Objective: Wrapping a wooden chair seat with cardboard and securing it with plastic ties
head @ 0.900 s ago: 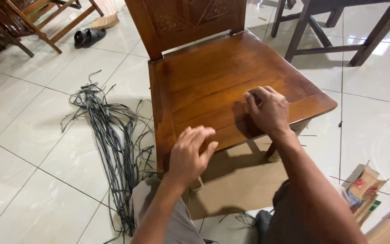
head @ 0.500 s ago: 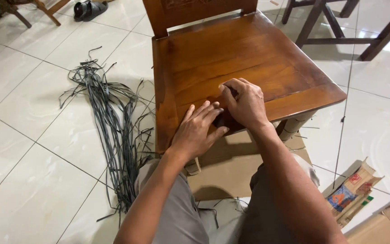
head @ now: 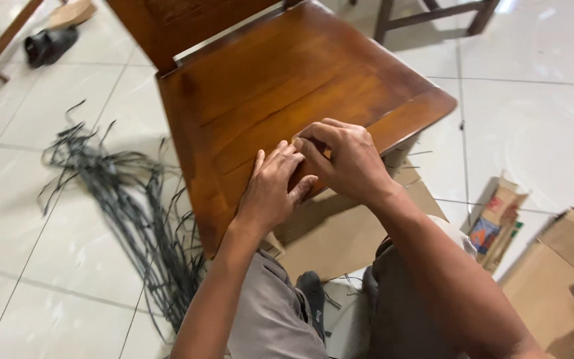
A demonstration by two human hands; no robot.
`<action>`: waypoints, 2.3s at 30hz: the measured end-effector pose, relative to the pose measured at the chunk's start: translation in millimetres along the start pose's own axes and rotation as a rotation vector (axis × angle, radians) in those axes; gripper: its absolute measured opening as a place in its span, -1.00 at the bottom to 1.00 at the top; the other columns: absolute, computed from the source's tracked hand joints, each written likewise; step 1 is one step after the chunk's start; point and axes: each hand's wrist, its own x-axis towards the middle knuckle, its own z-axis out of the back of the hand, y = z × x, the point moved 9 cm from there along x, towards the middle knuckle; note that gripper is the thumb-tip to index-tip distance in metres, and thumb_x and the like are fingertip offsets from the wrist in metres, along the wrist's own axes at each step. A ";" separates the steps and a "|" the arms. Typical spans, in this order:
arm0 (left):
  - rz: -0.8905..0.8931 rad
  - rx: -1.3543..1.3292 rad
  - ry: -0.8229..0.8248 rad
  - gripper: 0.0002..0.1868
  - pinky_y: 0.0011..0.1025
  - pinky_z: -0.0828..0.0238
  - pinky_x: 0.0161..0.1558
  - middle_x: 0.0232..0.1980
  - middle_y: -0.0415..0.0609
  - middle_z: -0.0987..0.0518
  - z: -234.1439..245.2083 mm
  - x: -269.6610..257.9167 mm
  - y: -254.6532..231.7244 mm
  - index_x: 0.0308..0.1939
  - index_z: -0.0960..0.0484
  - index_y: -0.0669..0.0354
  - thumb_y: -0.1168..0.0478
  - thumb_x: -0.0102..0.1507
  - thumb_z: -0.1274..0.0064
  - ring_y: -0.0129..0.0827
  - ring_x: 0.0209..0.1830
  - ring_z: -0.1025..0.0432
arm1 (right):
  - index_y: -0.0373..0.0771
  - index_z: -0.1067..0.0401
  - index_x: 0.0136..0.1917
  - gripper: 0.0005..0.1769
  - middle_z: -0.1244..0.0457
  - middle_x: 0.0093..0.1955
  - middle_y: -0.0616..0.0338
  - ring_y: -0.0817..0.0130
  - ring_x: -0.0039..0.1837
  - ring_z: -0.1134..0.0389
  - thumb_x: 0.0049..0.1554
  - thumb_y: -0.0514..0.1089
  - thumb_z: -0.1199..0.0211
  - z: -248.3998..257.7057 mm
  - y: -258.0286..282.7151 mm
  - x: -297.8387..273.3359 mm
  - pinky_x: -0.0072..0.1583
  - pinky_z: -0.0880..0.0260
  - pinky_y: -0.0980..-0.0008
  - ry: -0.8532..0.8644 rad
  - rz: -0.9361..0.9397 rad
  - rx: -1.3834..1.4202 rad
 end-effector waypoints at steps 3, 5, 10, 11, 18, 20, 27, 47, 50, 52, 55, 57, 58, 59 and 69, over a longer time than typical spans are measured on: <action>-0.090 -0.032 -0.019 -0.56 0.38 -0.08 0.38 0.34 0.09 -0.50 -17.1 21.0 -13.3 0.19 -0.56 0.04 -0.09 0.34 -0.09 0.15 0.44 -0.30 | -0.17 -0.56 -0.07 -0.85 -0.30 -0.34 0.03 0.04 -0.20 -0.44 0.25 -0.10 -0.24 24.6 -11.5 -8.2 -0.13 -0.41 0.16 -0.033 -0.017 -0.034; -0.137 -0.073 0.016 -0.58 0.38 -0.06 0.39 0.33 0.04 -0.52 -30.9 28.5 -37.0 0.20 -0.57 -0.03 -0.11 0.35 -0.09 0.11 0.44 -0.31 | -0.16 -0.56 -0.05 -0.85 -0.31 -0.33 0.07 0.09 -0.19 -0.45 0.27 -0.09 -0.25 44.8 -20.1 -17.4 -0.12 -0.43 0.19 -0.084 -0.073 -0.049; -0.266 -0.202 0.065 -0.63 0.25 -0.11 0.44 0.28 -0.11 -0.57 -61.7 51.0 -97.8 0.19 -0.58 -0.20 -0.10 0.34 -0.09 -0.03 0.41 -0.37 | -0.13 -0.58 -0.02 -0.84 -0.38 -0.30 0.21 0.28 -0.21 -0.45 0.30 -0.08 -0.23 100.9 -36.8 -52.3 -0.11 -0.44 0.31 -0.204 -0.225 -0.091; -0.305 -0.207 0.056 -0.67 0.21 -0.11 0.45 0.24 -0.13 -0.59 -69.3 55.4 -111.2 0.16 -0.61 -0.19 -0.08 0.35 -0.09 -0.06 0.39 -0.40 | -0.18 -0.59 -0.02 -0.85 -0.39 -0.30 0.15 0.27 -0.20 -0.47 0.30 -0.13 -0.24 114.8 -40.6 -64.0 -0.10 -0.45 0.31 -0.240 -0.271 -0.085; -0.538 -0.349 0.102 -0.75 0.07 -0.24 0.40 0.14 -0.26 -0.65 -149.6 70.6 -192.7 0.05 -0.64 -0.23 -0.04 0.31 -0.18 -0.25 0.28 -0.50 | -0.27 -0.58 -0.03 -0.83 -0.39 -0.29 0.11 0.40 -0.20 -0.44 0.35 -0.16 -0.26 216.0 -54.8 -176.7 -0.06 -0.45 0.41 -0.536 -0.582 -0.167; -0.586 -0.383 0.158 -0.75 0.09 -0.25 0.39 0.12 -0.22 -0.65 -162.1 66.4 -220.0 0.05 -0.65 -0.21 -0.02 0.31 -0.17 -0.22 0.27 -0.51 | -0.22 -0.59 -0.03 -0.84 -0.40 -0.28 0.15 0.42 -0.19 -0.45 0.36 -0.13 -0.29 237.5 -59.1 -219.7 -0.06 -0.44 0.41 -0.596 -0.648 -0.249; -0.786 -0.491 0.398 -0.81 0.03 -0.45 0.14 -0.01 0.03 -0.68 -194.1 36.0 -304.2 -0.03 -0.65 -0.06 0.05 0.32 -0.09 0.06 0.09 -0.57 | -0.12 -0.60 -0.06 -0.80 -0.31 -0.38 0.20 0.49 -0.27 -0.29 0.42 -0.09 -0.27 282.0 -69.2 -359.7 -0.13 -0.33 0.44 -0.755 -0.874 -0.423; -0.872 -0.092 0.852 -0.73 0.07 -0.52 0.03 -0.04 0.02 -0.72 -357.4 -2.6 -367.9 -0.03 -0.70 -0.07 0.02 0.30 0.00 0.11 0.02 -0.59 | -0.08 -0.61 -0.01 -0.71 -0.44 -0.07 -0.07 -0.16 0.08 -0.46 0.22 0.04 -0.14 242.8 -171.6 -488.5 0.14 -0.43 -0.13 -0.309 -1.200 -0.606; -0.845 -0.030 0.921 -0.70 0.04 -0.54 0.04 -0.01 -0.03 -0.73 -381.3 -4.5 -367.7 0.02 -0.71 -0.10 0.00 0.29 0.00 0.06 0.05 -0.59 | -0.04 -0.61 0.01 -0.69 -0.44 0.00 -0.03 -0.12 0.16 -0.44 0.20 0.07 -0.12 230.7 -206.2 -518.8 0.20 -0.43 -0.09 -0.192 -1.306 -0.542; -0.845 -0.017 0.955 -0.69 0.02 -0.54 0.04 0.01 -0.05 -0.73 -395.1 -6.7 -370.7 0.04 -0.71 -0.12 0.00 0.29 0.00 0.04 0.06 -0.60 | -0.02 -0.62 0.02 -0.69 -0.44 0.02 0.00 -0.08 0.20 -0.44 0.19 0.08 -0.12 227.0 -224.0 -538.6 0.22 -0.43 -0.06 -0.146 -1.363 -0.527; -0.861 0.040 0.987 -0.69 -0.01 -0.55 0.07 0.00 -0.05 -0.73 -420.6 -7.7 -375.3 0.02 -0.72 -0.12 -0.01 0.28 -0.04 0.01 0.06 -0.60 | 0.04 -0.61 0.06 -0.65 -0.42 0.08 0.05 -0.04 0.25 -0.42 0.19 0.14 -0.10 229.5 -246.2 -560.2 0.26 -0.43 -0.03 -0.152 -1.440 -0.501; -0.869 0.051 1.035 -0.70 -0.02 -0.54 0.10 0.03 -0.05 -0.73 -444.8 -14.0 -373.3 0.06 -0.70 -0.10 0.03 0.29 -0.04 -0.02 0.09 -0.60 | 0.07 -0.56 0.21 -0.58 -0.36 0.19 0.03 -0.07 0.30 -0.41 0.16 0.18 -0.16 221.1 -272.7 -582.3 0.27 -0.43 -0.08 -0.137 -1.501 -0.484; -0.871 0.054 1.038 -0.70 -0.02 -0.54 0.10 0.03 -0.05 -0.73 -450.1 -13.8 -372.8 0.06 -0.70 -0.10 0.03 0.29 -0.04 -0.02 0.09 -0.60 | 0.07 -0.56 0.21 -0.58 -0.36 0.19 0.03 -0.07 0.30 -0.41 0.16 0.18 -0.16 215.6 -293.7 -598.7 0.27 -0.43 -0.08 -0.140 -1.503 -0.480; -0.883 0.067 1.061 -0.69 -0.02 -0.55 0.09 0.02 -0.03 -0.73 -456.2 -15.1 -371.4 0.06 -0.71 -0.10 0.02 0.29 -0.04 0.00 0.09 -0.60 | 0.10 -0.53 0.26 -0.53 -0.29 0.30 0.01 -0.08 0.38 -0.35 0.13 0.21 -0.19 209.5 -315.3 -618.9 0.32 -0.38 -0.11 -0.144 -1.555 -0.463; -0.827 0.159 1.122 -0.67 -0.04 -0.57 0.08 0.00 -0.03 -0.73 -513.0 5.7 -344.1 0.09 -0.71 -0.12 0.00 0.29 -0.04 0.01 0.07 -0.60 | -0.09 -0.48 0.38 -0.38 -0.20 0.34 -0.30 -0.31 0.50 -0.19 0.09 0.10 -0.19 174.3 -391.9 -746.9 0.43 -0.26 -0.19 -0.111 -1.628 -0.341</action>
